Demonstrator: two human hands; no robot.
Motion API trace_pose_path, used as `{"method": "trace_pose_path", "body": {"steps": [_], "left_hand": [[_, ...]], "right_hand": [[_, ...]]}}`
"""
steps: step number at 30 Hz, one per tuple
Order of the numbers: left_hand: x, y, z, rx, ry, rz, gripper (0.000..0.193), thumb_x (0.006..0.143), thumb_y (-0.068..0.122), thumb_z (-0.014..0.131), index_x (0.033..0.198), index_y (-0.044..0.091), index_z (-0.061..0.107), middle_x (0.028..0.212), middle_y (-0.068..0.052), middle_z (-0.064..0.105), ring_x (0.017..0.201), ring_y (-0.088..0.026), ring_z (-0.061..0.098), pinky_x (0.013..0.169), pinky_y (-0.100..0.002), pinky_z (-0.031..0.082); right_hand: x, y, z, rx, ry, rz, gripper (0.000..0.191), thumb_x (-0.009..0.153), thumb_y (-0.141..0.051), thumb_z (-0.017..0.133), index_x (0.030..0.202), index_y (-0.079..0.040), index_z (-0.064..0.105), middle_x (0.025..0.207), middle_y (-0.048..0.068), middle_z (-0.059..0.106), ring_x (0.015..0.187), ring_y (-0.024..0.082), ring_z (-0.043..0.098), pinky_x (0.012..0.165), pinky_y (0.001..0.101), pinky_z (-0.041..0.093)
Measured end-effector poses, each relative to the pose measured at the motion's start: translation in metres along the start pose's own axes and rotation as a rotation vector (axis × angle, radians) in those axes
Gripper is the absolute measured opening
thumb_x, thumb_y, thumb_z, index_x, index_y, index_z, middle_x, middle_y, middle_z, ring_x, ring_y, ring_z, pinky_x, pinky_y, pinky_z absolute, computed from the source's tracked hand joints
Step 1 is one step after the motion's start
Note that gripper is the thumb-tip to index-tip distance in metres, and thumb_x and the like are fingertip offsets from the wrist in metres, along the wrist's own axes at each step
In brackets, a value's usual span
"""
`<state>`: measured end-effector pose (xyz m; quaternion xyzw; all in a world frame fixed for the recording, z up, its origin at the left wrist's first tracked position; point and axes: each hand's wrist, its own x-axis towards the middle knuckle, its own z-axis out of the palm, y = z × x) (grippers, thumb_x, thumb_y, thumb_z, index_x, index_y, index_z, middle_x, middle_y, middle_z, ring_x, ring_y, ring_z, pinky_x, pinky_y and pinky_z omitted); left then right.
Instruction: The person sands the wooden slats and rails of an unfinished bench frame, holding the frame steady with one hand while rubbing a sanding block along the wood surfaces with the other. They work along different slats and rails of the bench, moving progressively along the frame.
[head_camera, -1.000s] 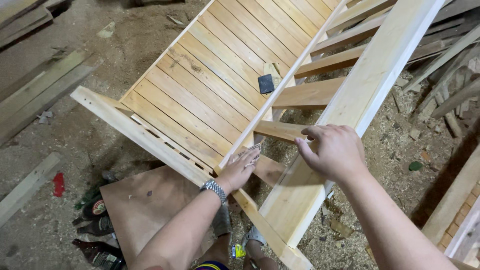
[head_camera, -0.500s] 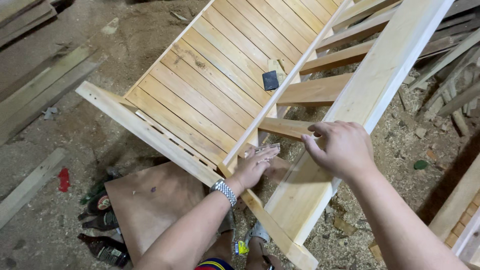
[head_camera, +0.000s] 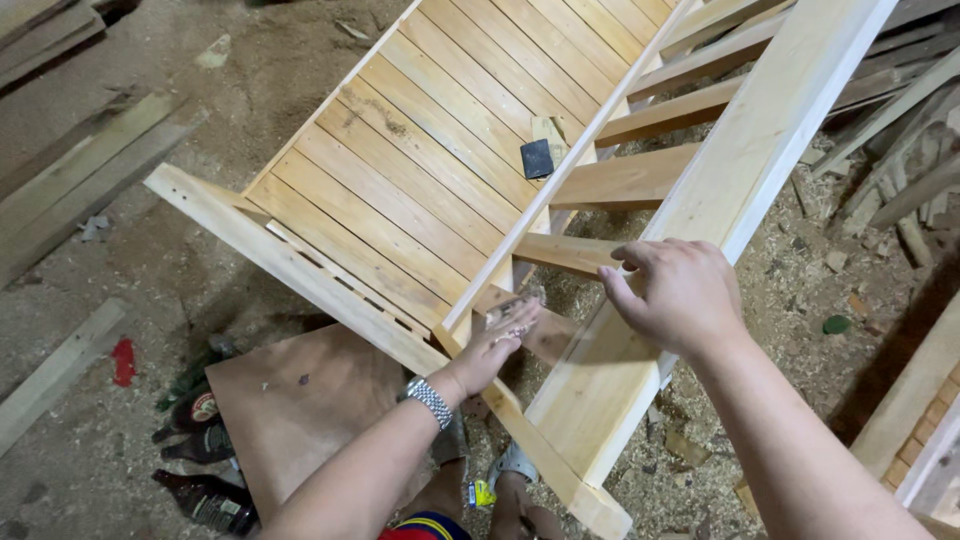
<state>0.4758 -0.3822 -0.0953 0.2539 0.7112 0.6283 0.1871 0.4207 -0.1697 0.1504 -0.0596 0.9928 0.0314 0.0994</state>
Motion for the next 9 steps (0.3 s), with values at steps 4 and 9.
{"method": "trace_pose_path", "body": {"steps": [4, 9], "left_hand": [[0.029, 0.021, 0.006, 0.265, -0.143, -0.608, 0.062, 0.105, 0.036, 0.019, 0.163, 0.027, 0.001, 0.171, -0.001, -0.008, 0.158, -0.024, -0.002, 0.125, -0.053, -0.003], [0.033, 0.049, 0.037, 0.223, -0.146, -0.465, 0.071, 0.099, 0.041, 0.027, 0.165, 0.030, 0.004, 0.173, -0.010, -0.008, 0.159, -0.032, -0.005, 0.123, -0.059, 0.001]], "right_hand": [[0.002, 0.000, -0.001, -0.028, 0.012, -0.011, 0.047, 0.091, -0.054, 0.056, 0.113, -0.018, 0.077, 0.086, 0.006, 0.077, 0.092, 0.026, 0.071, 0.091, 0.0405, 0.050], [0.004, -0.003, 0.002, 0.002, 0.009, -0.007, 0.047, 0.092, -0.056, 0.055, 0.111, -0.019, 0.077, 0.091, 0.004, 0.079, 0.095, 0.025, 0.071, 0.094, 0.0402, 0.050]]}}
